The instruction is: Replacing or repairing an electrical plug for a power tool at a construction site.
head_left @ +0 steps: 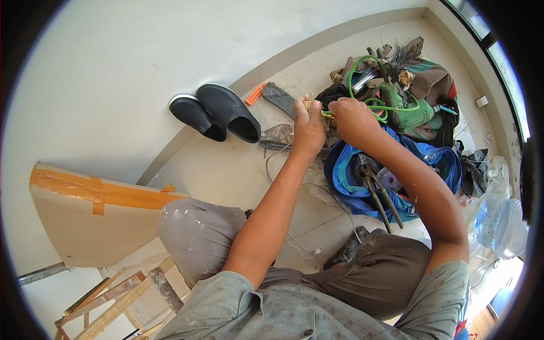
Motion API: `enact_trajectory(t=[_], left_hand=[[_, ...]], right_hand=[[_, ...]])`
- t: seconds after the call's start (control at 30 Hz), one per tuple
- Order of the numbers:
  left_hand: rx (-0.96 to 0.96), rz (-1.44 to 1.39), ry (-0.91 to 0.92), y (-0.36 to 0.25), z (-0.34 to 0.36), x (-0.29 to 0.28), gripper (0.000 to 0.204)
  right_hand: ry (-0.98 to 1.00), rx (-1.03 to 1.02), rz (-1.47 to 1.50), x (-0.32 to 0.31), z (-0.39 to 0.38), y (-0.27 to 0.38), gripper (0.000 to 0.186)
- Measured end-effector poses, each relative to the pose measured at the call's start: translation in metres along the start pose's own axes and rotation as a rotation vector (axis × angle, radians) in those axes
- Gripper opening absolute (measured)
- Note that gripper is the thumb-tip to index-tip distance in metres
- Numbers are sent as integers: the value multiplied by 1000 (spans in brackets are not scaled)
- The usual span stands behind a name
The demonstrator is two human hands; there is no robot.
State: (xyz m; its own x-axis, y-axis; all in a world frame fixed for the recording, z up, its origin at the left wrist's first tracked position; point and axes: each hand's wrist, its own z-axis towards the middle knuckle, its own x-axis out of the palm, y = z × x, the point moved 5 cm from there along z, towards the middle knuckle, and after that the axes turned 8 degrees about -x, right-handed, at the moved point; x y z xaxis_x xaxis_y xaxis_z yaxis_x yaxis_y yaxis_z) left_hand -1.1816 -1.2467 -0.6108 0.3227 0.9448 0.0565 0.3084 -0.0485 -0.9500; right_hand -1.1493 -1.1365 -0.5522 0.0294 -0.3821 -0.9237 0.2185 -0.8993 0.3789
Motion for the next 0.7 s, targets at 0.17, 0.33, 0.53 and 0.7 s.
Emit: enact_trajectory(t=[0.17,0.33,0.53,0.7], left_hand=[[35,-38,36,-5,-1,10,36],[134,92,87,-1,-7,25,35],[219,141,60,-7,-12,32,32],[159,87,68,3,-4,31,30]], right_hand=[[-70,33,18,-10,-11,2,9],[169,86,206,-7,-16,-24,10],[-71,136,141,-11,-30,-15,11],[-84,151,-26,-15,-29,-5,11]])
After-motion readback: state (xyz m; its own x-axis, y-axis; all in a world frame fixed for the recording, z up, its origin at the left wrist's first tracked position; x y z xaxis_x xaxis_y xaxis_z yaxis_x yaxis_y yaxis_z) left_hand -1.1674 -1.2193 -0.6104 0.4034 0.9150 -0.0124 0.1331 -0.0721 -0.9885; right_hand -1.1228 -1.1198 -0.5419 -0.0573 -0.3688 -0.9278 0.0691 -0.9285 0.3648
